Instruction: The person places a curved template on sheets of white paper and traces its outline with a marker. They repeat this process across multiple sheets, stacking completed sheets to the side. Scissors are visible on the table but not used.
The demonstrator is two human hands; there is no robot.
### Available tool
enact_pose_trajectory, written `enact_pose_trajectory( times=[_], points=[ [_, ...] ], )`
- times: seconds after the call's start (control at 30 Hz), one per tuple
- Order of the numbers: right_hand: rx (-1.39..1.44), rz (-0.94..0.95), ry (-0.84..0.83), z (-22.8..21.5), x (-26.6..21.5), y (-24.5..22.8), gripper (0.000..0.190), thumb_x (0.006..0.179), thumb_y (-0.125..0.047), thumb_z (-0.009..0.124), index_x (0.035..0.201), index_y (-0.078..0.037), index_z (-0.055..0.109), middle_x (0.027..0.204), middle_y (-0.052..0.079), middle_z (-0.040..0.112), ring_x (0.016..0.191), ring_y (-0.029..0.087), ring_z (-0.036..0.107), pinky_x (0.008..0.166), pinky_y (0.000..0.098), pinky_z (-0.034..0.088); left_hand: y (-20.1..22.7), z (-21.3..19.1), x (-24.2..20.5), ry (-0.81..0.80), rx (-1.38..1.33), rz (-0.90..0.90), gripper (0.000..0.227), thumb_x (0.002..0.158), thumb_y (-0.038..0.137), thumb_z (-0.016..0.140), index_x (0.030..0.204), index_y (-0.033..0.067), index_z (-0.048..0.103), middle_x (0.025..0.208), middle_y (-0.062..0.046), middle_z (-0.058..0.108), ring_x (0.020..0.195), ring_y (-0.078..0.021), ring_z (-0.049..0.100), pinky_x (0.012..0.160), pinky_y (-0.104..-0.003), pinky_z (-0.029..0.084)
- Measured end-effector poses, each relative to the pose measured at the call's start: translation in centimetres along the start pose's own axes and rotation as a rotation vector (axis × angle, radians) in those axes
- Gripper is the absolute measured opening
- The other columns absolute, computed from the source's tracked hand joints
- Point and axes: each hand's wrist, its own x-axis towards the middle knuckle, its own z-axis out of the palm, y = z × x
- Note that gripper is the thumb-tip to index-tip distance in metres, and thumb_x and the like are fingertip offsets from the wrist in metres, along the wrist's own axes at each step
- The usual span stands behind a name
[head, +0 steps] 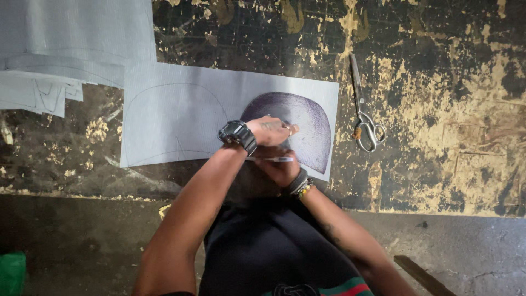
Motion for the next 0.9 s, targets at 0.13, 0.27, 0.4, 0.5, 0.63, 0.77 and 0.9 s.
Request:
enact_pose_trajectory(
  times=[0.13, 0.27, 0.4, 0.5, 0.63, 0.77, 0.9],
  points=[
    [0.057, 0.041, -0.018, 0.2, 0.0, -0.4, 0.014, 0.092, -0.008, 0.073, 0.104, -0.002, 0.076, 0.102, 0.014, 0.079, 0.094, 0.024, 0.078, 0.084, 0.0355, 0.062, 0.0, 0.0, -0.1, 0.041, 0.064, 0.070, 0.044, 0.108, 0.027, 0.028, 0.147, 0.0221, 0.047, 0.133, -0.020, 0.063, 0.119, -0.0423, 0.062, 0.101, -0.052, 0.050],
    [0.006, -0.015, 0.014, 0.2, 0.2, -0.9, 0.014, 0.092, -0.006, 0.075, 0.105, -0.001, 0.076, 0.103, 0.015, 0.078, 0.096, 0.026, 0.077, 0.086, 0.0370, 0.061, 0.1, -0.1, -0.2, 0.069, 0.110, 0.090, 0.045, 0.107, 0.019, 0.027, 0.148, 0.0186, 0.046, 0.132, -0.022, 0.064, 0.117, -0.0424, 0.064, 0.098, -0.052, 0.053],
    [-0.003, -0.020, 0.017, 0.4, 0.1, -1.0, 0.015, 0.090, -0.006, 0.076, 0.105, -0.001, 0.075, 0.103, 0.015, 0.078, 0.095, 0.026, 0.077, 0.085, 0.0363, 0.061, 0.5, -0.1, -0.6, 0.066, 0.139, 0.082, 0.049, 0.103, 0.013, 0.030, 0.150, 0.0182, 0.042, 0.129, -0.022, 0.065, 0.115, -0.0415, 0.066, 0.096, -0.052, 0.054],
    [-0.043, -0.105, 0.033, 0.1, -0.1, -0.6, 0.014, 0.090, -0.005, 0.076, 0.103, -0.001, 0.075, 0.101, 0.015, 0.078, 0.093, 0.026, 0.077, 0.084, 0.0356, 0.061, 0.8, -0.2, -1.0, 0.042, 0.090, 0.016, 0.047, 0.105, 0.017, 0.028, 0.148, 0.0201, 0.044, 0.126, -0.021, 0.067, 0.114, -0.0408, 0.066, 0.097, -0.052, 0.054],
    [-0.117, -0.138, 0.055, -2.8, -1.1, -0.1, 0.011, 0.083, -0.005, 0.076, 0.084, -0.004, 0.065, 0.089, 0.014, 0.075, 0.080, 0.027, 0.071, 0.073, 0.0348, 0.055, 0.9, 0.4, -1.1, 0.115, 0.054, 0.005, 0.043, 0.106, 0.024, 0.028, 0.140, 0.0204, 0.055, 0.130, -0.020, 0.064, 0.119, -0.0463, 0.059, 0.101, -0.055, 0.048],
    [-0.109, 0.092, 0.183, -8.2, -4.7, -1.1, 0.005, 0.091, -0.006, 0.072, 0.094, -0.002, 0.074, 0.086, 0.011, 0.075, 0.074, 0.021, 0.071, 0.070, 0.0341, 0.057, 0.4, 1.6, -0.6, 0.087, 0.207, 0.076, 0.042, 0.104, 0.022, 0.034, 0.138, 0.0115, 0.057, 0.130, -0.019, 0.069, 0.121, -0.0471, 0.064, 0.104, -0.058, 0.050],
    [-0.267, 0.131, 0.160, -12.9, -7.4, -2.3, 0.005, 0.089, -0.008, 0.072, 0.091, -0.004, 0.074, 0.086, 0.009, 0.076, 0.074, 0.020, 0.071, 0.069, 0.0338, 0.057, 0.7, 2.7, -0.5, 0.184, -0.118, -0.111, 0.047, 0.101, 0.040, 0.040, 0.140, 0.0187, 0.055, 0.136, -0.026, 0.058, 0.134, -0.0506, 0.046, 0.114, -0.060, 0.035]
  ],
)
